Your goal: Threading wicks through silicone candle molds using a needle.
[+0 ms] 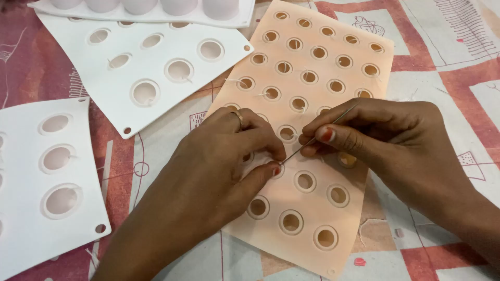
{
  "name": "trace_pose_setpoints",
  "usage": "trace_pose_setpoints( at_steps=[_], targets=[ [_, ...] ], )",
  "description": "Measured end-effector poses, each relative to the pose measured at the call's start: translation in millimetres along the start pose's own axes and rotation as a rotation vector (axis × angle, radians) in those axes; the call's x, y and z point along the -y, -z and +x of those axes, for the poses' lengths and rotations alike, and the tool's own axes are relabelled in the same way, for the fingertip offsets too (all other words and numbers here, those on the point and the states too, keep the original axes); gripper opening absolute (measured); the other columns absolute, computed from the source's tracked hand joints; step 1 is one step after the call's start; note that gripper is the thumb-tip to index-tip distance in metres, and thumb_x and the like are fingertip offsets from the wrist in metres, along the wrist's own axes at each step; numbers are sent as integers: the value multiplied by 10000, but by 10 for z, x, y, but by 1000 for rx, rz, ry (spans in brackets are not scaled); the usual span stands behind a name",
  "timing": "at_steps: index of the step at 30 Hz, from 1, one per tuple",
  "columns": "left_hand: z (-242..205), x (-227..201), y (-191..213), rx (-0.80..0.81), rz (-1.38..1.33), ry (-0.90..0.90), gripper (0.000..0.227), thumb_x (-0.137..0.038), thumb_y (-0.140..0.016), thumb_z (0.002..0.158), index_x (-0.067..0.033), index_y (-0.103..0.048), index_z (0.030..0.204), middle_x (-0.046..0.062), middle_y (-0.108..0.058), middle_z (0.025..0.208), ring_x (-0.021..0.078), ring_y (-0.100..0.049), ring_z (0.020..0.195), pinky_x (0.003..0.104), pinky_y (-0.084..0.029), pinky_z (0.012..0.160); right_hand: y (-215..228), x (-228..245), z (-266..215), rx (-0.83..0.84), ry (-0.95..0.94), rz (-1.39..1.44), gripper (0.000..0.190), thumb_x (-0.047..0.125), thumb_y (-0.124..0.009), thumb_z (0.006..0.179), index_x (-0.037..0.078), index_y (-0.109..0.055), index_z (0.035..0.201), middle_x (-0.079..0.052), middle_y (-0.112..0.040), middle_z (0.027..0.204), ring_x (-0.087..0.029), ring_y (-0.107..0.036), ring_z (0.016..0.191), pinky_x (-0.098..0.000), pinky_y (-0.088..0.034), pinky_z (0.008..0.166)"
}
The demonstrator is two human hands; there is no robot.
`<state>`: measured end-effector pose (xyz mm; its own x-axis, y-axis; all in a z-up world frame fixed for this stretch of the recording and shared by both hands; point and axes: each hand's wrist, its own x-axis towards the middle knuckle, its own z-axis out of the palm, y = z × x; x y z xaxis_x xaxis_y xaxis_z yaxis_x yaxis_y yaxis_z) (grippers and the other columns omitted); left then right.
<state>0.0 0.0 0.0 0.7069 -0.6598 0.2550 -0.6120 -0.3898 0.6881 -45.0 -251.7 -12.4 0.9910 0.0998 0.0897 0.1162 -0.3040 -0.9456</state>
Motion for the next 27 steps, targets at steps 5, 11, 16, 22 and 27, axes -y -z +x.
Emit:
trace_pose_setpoints(
  at_steps=[5, 11, 16, 22, 27],
  targets=[
    [14, 6, -21, 30, 45, 68, 160, -208, -763, 866, -121, -774, 1001, 17, -701, 1016, 218, -652, 942, 365, -504, 824, -58, 124, 52, -59, -105, 5, 207, 90, -628, 960, -22, -766, 1066, -119, -828, 930, -162, -815, 878, -290, -674, 817],
    [24, 0, -25, 41, 52, 91, 154, -201, -757, 876, -111, -770, 1000, 20, -694, 973, 213, -647, 921, 368, -507, 812, -59, 133, 60, -85, -142, 23, 217, 95, -618, 975, -22, -764, 1087, -122, -835, 938, -172, -825, 884, -295, -674, 820],
    [16, 22, -15, -19, 66, -82, 112, -139, -723, 876, -51, -721, 947, 51, -677, 953, 242, -629, 943, 389, -488, 821, -19, 132, 101, -148, -152, 151, 227, 108, -588, 1003, -48, -730, 1088, -158, -778, 945, -210, -788, 864, -329, -671, 825],
    [26, -5, 16, 51, 20, 107, 130, -174, -725, 903, -66, -720, 975, 36, -701, 965, 193, -634, 889, 345, -543, 766, 42, 68, 147, -165, -198, 416, 223, 119, -581, 1018, -62, -682, 1099, -149, -731, 1044, -197, -747, 905, -357, -650, 870],
    [38, -29, 33, 31, -101, 183, 141, -166, -700, 913, -70, -686, 1015, 49, -711, 939, 155, -696, 813, 290, -592, 690, 24, 73, 156, -165, -231, 432, 226, 136, -580, 1021, -56, -675, 1094, -151, -714, 1021, -199, -736, 892, -366, -651, 844]
  ],
)
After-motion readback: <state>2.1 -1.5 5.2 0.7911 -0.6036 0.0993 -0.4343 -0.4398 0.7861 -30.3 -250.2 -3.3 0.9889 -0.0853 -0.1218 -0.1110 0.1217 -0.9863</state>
